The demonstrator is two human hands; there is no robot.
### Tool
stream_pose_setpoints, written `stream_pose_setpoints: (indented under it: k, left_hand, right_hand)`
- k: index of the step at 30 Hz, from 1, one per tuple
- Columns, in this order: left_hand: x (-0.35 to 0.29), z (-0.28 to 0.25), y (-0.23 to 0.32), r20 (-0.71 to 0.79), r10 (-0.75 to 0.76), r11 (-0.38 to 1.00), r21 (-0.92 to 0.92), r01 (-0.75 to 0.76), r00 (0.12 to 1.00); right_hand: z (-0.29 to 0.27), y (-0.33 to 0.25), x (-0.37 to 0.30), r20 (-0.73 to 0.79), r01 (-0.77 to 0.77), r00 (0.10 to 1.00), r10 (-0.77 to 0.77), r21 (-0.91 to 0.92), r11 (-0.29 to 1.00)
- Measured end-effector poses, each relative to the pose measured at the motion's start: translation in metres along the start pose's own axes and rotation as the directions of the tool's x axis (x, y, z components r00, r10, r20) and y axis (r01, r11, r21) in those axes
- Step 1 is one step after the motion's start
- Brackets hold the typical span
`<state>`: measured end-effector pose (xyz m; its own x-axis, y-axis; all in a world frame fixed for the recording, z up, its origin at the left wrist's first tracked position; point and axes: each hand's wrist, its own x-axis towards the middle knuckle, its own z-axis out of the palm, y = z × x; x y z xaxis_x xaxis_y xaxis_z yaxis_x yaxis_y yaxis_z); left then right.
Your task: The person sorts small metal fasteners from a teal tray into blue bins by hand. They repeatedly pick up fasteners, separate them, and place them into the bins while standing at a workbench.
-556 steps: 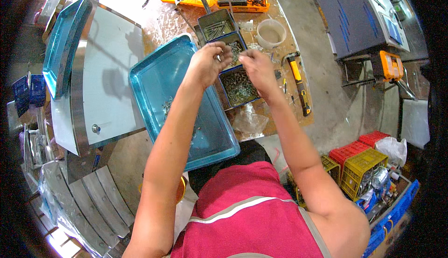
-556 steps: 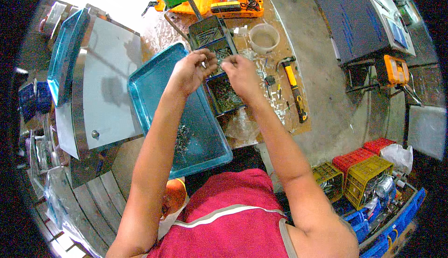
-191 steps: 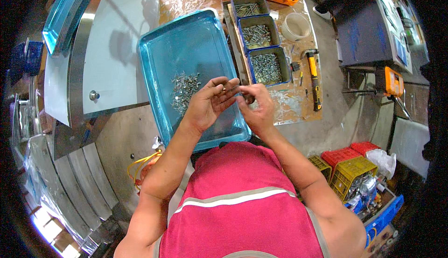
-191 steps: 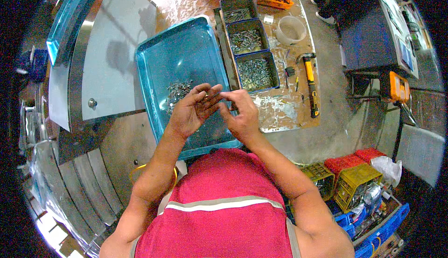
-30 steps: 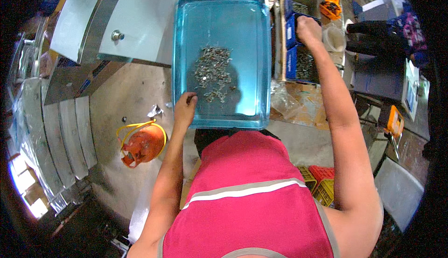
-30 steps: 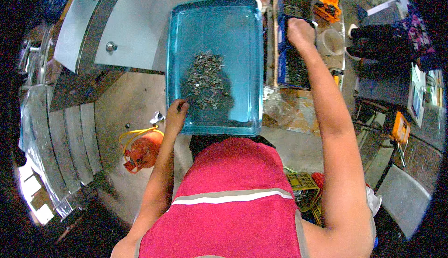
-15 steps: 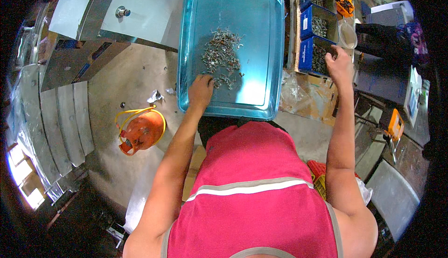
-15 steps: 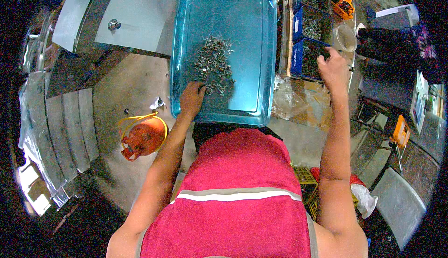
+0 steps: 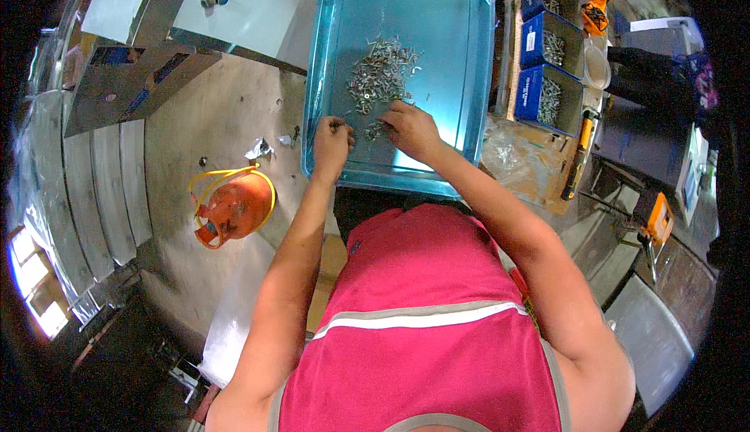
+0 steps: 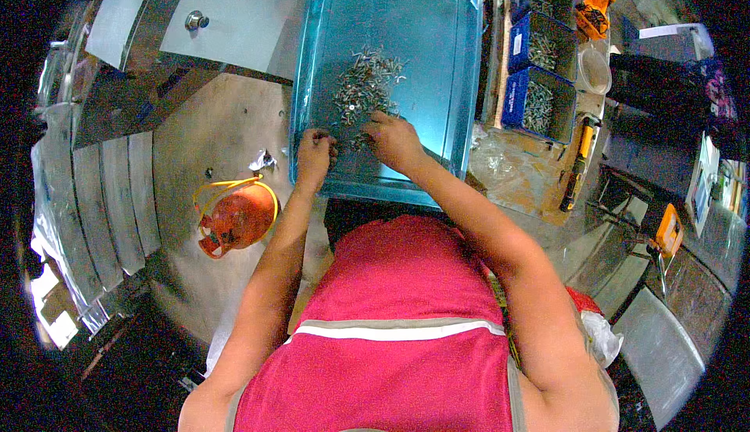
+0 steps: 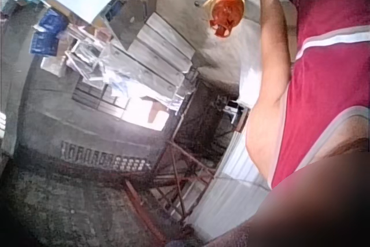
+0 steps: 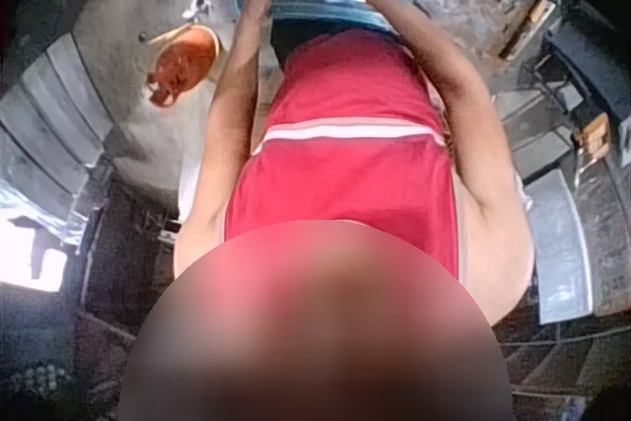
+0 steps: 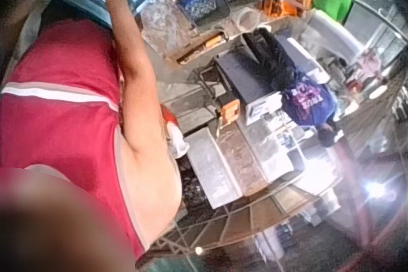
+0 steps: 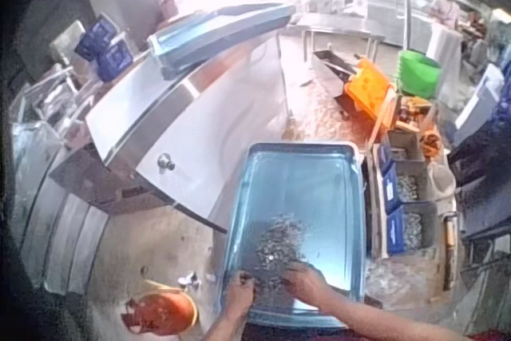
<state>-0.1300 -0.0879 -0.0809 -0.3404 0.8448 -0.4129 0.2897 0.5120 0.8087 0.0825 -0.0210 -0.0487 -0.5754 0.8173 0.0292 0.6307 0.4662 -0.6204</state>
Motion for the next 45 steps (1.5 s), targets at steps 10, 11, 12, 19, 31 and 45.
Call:
stream_pose_setpoints:
  k: [10, 11, 12, 19, 31, 45]
  left_hand:
    - [0.002, -0.016, 0.026, 0.093, 0.289, 0.858, 0.417, -0.300, 0.953]
    - [0.001, -0.015, 0.027, 0.158, 0.297, 0.823, 0.457, -0.337, 0.942]
    - [-0.002, -0.014, 0.027, 0.192, 0.321, 0.813, 0.446, -0.374, 0.927]
    - [-0.007, 0.002, 0.010, 0.295, 0.314, 0.757, 0.496, -0.426, 0.902]
    - [0.007, -0.017, 0.007, 0.444, -0.076, 0.686, -0.626, 0.369, 0.893]
    - [0.002, 0.031, 0.030, 0.447, 0.303, 0.639, 0.560, -0.527, 0.842]
  right_hand:
    - [0.041, -0.012, 0.019, 0.185, 0.067, 0.983, -0.006, -0.327, 0.943]
    - [0.038, -0.010, 0.017, 0.177, 0.099, 0.983, -0.045, -0.312, 0.945]
    - [0.035, -0.007, 0.014, 0.159, 0.135, 0.983, -0.091, -0.297, 0.945]
    - [0.028, 0.001, 0.002, 0.178, 0.096, 0.983, -0.054, -0.236, 0.967]
    - [-0.016, 0.025, -0.034, 0.096, -0.467, 0.879, 0.468, 0.380, 0.799]
    - [0.009, 0.013, -0.038, -0.083, -0.230, 0.968, 0.237, 0.079, 0.970]
